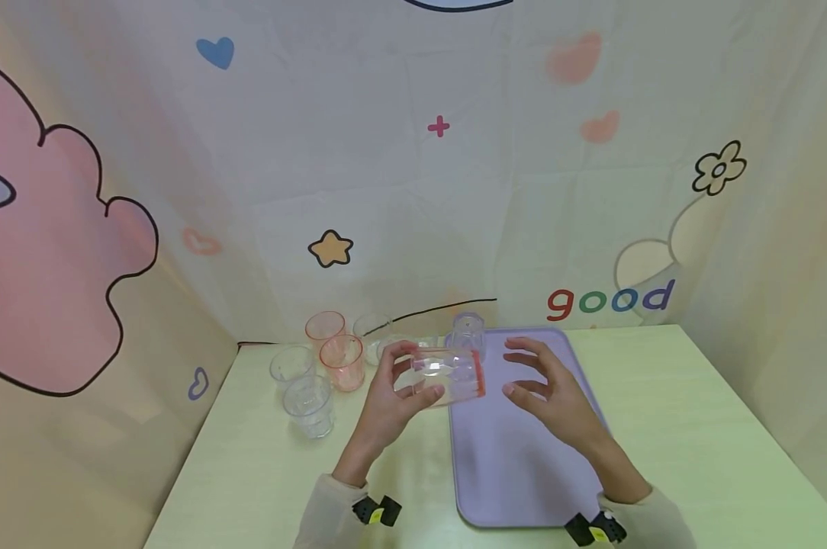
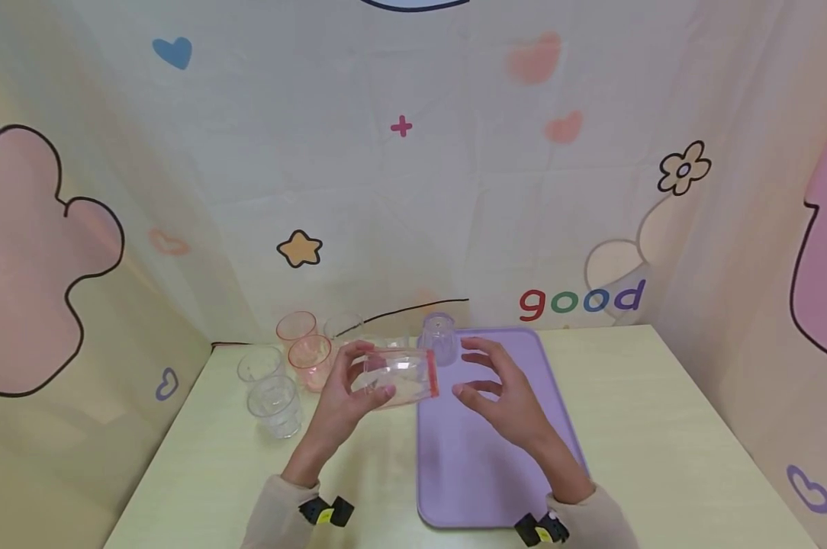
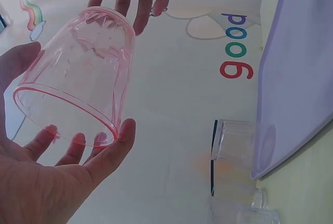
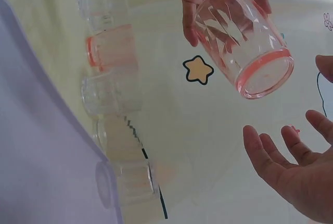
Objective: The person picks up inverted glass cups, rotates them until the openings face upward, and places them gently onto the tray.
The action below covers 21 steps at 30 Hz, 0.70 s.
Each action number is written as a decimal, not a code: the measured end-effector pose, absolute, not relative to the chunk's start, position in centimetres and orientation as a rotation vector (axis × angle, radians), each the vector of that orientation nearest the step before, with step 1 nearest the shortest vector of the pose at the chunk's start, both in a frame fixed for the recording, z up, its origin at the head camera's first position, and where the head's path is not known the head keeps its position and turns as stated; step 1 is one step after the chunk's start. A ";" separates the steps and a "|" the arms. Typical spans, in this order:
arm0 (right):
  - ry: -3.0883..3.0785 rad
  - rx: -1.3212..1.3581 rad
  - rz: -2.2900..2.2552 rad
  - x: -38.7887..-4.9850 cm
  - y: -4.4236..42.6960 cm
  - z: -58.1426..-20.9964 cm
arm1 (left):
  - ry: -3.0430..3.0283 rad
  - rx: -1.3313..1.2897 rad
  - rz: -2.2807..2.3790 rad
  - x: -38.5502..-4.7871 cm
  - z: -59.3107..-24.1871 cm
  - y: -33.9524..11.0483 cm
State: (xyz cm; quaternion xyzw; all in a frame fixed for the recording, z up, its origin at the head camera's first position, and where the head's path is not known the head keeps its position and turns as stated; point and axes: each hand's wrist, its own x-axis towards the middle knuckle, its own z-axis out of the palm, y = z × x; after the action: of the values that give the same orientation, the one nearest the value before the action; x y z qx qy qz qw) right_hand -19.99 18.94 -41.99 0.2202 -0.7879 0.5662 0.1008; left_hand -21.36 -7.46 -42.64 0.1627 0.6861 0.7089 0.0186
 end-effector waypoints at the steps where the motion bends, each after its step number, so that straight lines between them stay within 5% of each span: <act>1: -2.331 0.659 1.681 -20.0 18.7 -42.0 | 2.129 0.509 2.200 -21.3 -42.6 -7.4; 21: -2.340 0.806 1.914 -20.4 16.0 -41.5 | 2.165 0.567 2.167 -20.8 -42.8 -6.1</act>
State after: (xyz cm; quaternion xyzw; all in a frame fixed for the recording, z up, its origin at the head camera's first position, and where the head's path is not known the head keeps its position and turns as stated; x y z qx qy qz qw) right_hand -20.43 16.03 -41.52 0.2576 -0.7478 0.6119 0.0064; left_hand -20.76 -6.08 -42.78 0.1821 0.6949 0.6956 0.0131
